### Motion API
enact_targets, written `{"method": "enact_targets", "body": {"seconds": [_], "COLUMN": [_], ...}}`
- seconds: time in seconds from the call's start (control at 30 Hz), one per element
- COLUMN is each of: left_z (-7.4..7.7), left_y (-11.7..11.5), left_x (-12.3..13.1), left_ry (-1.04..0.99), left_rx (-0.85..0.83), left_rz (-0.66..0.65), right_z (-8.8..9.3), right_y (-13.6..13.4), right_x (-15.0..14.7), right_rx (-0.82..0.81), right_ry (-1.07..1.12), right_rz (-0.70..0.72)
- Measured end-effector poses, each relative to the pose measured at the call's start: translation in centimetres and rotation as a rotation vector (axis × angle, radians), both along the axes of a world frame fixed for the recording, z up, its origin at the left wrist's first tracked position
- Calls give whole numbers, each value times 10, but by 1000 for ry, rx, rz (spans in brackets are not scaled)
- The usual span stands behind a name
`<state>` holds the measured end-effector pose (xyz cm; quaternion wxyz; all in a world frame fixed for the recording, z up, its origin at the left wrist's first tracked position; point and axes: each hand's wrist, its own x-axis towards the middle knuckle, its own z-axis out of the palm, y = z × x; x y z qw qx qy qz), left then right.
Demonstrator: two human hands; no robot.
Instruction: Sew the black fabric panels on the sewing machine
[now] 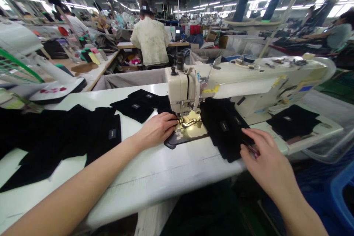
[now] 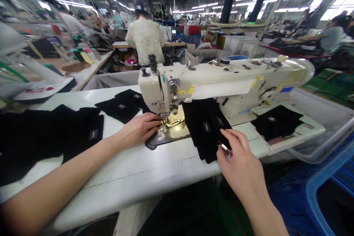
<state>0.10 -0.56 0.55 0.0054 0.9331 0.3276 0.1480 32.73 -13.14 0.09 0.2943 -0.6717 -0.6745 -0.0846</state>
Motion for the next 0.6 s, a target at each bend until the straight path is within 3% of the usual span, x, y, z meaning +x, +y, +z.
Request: {"method": "enact_targets", "body": {"seconds": [0.13,0.23,0.37,0.47,0.6], "left_z": [-7,-11,-11,-9,-5], "left_y": [-3,-4,-12,-26,-46], "left_x": [0,-1,-12,-30,-56], "left_ry": [-27,-40,-44,-45,-34], "left_rx": [39,25,-2,-29,-72], "left_rz": [67,69,86,126,160], "right_z": [-20,-27,-15,-2,14], "right_y": [9,14,10,3,-9], "right_x": [21,28,25,19,3], "right_rx": [-77,-18,152,183,259], "right_ry": [23,70,136,200,201], "right_rz": [90,187,82,-68,-154]}}
